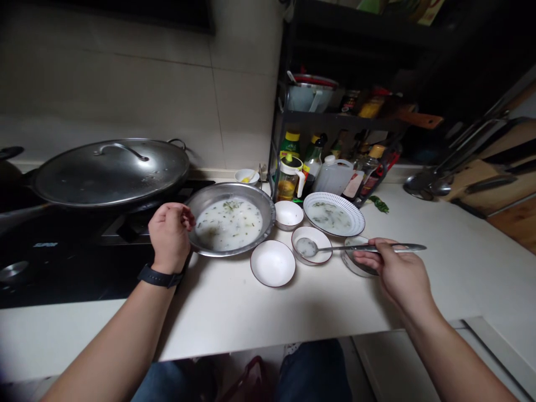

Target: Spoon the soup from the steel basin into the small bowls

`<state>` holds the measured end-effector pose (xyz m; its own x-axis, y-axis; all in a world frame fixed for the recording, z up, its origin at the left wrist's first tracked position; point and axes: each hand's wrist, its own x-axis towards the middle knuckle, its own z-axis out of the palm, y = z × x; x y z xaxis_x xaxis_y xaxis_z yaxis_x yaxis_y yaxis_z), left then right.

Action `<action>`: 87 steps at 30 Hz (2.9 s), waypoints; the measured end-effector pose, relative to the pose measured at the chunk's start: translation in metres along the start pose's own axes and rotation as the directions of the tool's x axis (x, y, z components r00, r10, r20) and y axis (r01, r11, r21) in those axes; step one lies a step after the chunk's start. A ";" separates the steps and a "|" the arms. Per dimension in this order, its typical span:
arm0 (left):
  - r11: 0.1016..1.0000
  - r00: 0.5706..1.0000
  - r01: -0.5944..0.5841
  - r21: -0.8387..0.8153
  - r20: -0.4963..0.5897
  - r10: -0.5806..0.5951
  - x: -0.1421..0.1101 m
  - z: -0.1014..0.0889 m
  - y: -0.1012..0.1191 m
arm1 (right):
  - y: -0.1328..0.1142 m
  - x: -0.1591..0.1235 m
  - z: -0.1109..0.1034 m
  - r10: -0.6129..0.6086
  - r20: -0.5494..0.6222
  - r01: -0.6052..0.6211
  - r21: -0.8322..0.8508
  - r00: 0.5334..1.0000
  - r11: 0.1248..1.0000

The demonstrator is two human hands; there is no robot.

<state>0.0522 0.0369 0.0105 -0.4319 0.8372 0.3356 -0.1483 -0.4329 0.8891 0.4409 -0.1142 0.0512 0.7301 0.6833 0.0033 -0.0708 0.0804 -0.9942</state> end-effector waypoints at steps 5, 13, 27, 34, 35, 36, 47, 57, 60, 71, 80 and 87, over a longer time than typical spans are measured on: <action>1.000 1.000 -0.004 0.009 0.001 0.004 0.000 0.000 -0.001 | -0.013 0.001 0.005 0.002 -0.033 -0.001 0.034 0.999 0.999; 1.000 1.000 -0.005 0.009 0.008 0.005 0.000 0.000 -0.001 | -0.044 0.005 0.029 -0.103 -0.012 0.103 0.042 0.995 0.994; 1.000 1.000 0.010 -0.004 0.016 -0.010 0.000 0.000 0.000 | -0.009 -0.004 0.153 -0.038 0.343 0.050 -0.028 0.939 0.998; 1.000 0.999 0.028 -0.010 0.018 -0.027 -0.001 0.000 0.000 | 0.018 -0.032 0.164 -0.529 0.786 0.824 0.044 0.321 0.565; 1.000 0.999 0.027 -0.014 0.019 -0.027 -0.001 0.000 0.001 | 0.017 -0.036 0.161 -0.535 0.834 0.907 0.115 0.133 0.404; 1.000 0.999 0.025 -0.017 0.020 -0.025 -0.001 0.000 0.001 | 0.015 -0.038 0.159 -0.508 0.861 0.947 0.192 -0.037 0.257; 1.000 1.000 0.018 -0.009 0.011 -0.018 0.000 0.000 0.001 | -0.032 -0.038 0.060 -0.685 0.699 0.974 -0.077 0.205 0.212; 1.000 1.000 -0.006 0.002 0.012 0.006 0.000 -0.001 -0.002 | -0.013 -0.011 -0.018 -0.625 0.642 0.895 -0.305 0.445 0.325; 1.000 1.000 0.000 0.008 0.008 0.000 0.001 -0.001 -0.002 | 0.000 -0.011 -0.022 -0.578 0.600 0.831 -0.345 0.553 0.436; 1.000 1.000 -0.005 0.018 0.006 0.004 0.000 0.000 0.000 | 0.002 0.000 -0.004 0.027 -0.019 -0.027 -0.025 0.999 0.999; 1.000 1.000 0.003 0.015 0.000 -0.003 0.000 0.000 -0.001 | -0.014 0.008 -0.003 -0.063 -0.002 0.063 0.049 0.998 0.997; 1.000 1.000 0.003 -0.015 0.006 -0.003 0.000 0.000 -0.001 | -0.044 0.010 0.031 -0.118 0.056 0.114 0.062 0.991 0.992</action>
<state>0.0521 0.0376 0.0095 -0.4258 0.8406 0.3349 -0.1627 -0.4352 0.8855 0.4302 -0.0886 0.0982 0.6943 0.7085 0.1263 -0.0286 0.2026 -0.9788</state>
